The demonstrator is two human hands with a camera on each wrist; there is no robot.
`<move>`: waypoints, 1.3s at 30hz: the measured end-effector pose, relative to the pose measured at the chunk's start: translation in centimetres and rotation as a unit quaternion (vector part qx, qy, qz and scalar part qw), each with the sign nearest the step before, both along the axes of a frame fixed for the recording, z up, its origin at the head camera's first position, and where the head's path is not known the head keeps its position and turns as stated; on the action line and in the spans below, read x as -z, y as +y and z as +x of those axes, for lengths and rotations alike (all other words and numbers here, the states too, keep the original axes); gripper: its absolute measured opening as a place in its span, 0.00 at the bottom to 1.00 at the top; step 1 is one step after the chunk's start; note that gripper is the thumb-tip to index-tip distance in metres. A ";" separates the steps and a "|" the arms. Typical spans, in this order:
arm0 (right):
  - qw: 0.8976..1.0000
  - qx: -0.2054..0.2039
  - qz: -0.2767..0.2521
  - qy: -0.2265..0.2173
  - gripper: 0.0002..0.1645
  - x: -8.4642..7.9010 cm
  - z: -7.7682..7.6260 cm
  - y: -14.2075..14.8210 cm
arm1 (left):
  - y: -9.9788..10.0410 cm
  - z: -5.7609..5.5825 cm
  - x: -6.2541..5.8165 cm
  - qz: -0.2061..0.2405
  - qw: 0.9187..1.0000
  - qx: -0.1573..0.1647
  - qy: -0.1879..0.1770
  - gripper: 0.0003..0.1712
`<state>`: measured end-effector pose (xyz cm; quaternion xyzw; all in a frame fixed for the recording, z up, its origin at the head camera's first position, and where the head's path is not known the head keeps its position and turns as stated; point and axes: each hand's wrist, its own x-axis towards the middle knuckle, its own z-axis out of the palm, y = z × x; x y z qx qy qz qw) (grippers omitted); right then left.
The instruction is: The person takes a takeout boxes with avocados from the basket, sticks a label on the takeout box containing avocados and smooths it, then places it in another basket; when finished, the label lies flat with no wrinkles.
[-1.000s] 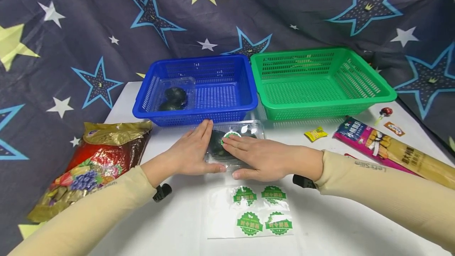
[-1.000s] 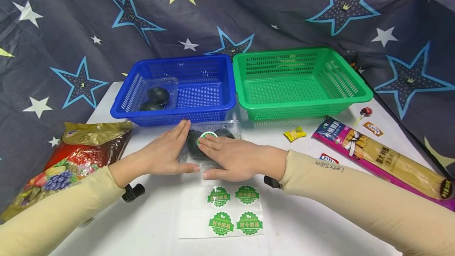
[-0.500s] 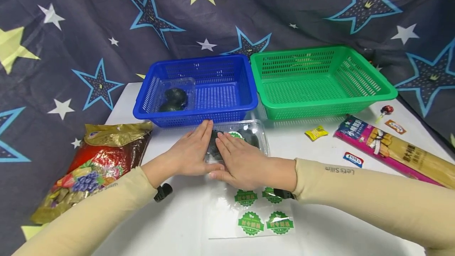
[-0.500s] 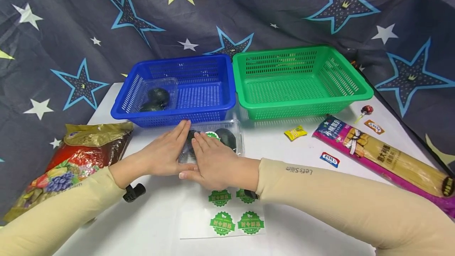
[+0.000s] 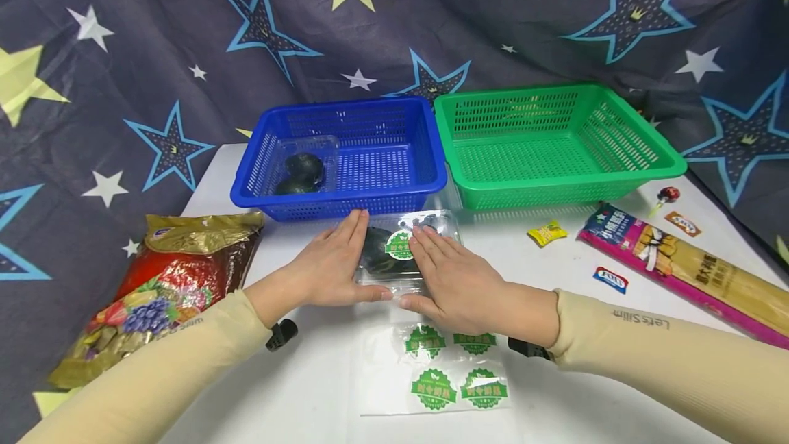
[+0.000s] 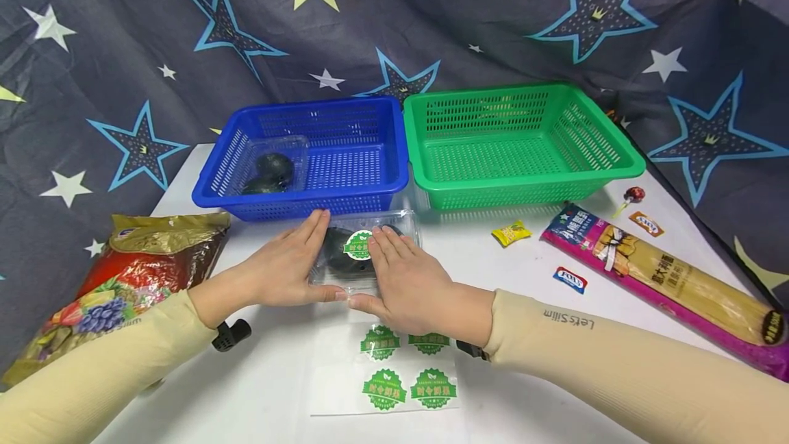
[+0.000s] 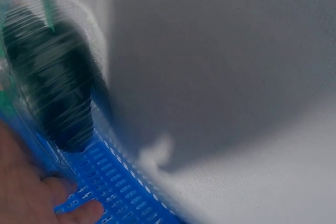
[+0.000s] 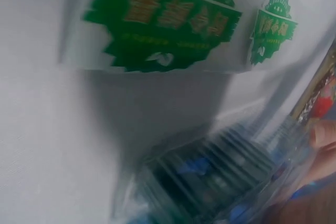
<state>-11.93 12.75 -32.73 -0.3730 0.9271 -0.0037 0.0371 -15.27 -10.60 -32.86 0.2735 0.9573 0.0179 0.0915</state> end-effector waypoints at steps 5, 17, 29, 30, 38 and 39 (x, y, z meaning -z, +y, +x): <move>1.000 0.013 0.006 0.011 0.54 0.0 0.3 0.8 | 0.0 0.0 0.0 0.002 1.000 -0.002 -0.004 0.74; 0.984 0.044 -0.155 -0.076 0.43 0.9 -0.3 2.2 | -0.1 0.2 0.5 0.014 1.000 -0.014 -0.019 0.74; 0.937 0.137 -0.263 -0.184 0.46 1.2 -0.9 3.3 | 0.1 2.4 1.0 0.091 0.994 -0.061 0.011 0.75; 0.932 0.144 -0.269 -0.195 0.47 1.2 -1.0 3.5 | 0.1 2.6 1.0 0.097 0.993 -0.066 0.009 0.75; 0.894 0.170 -0.312 -0.272 0.45 1.1 -2.3 4.7 | -0.5 3.0 -0.1 0.138 0.988 -0.066 -0.022 0.73; 0.892 0.168 -0.316 -0.275 0.45 1.2 -2.6 4.8 | -0.7 2.8 -0.2 0.143 0.987 -0.062 -0.029 0.73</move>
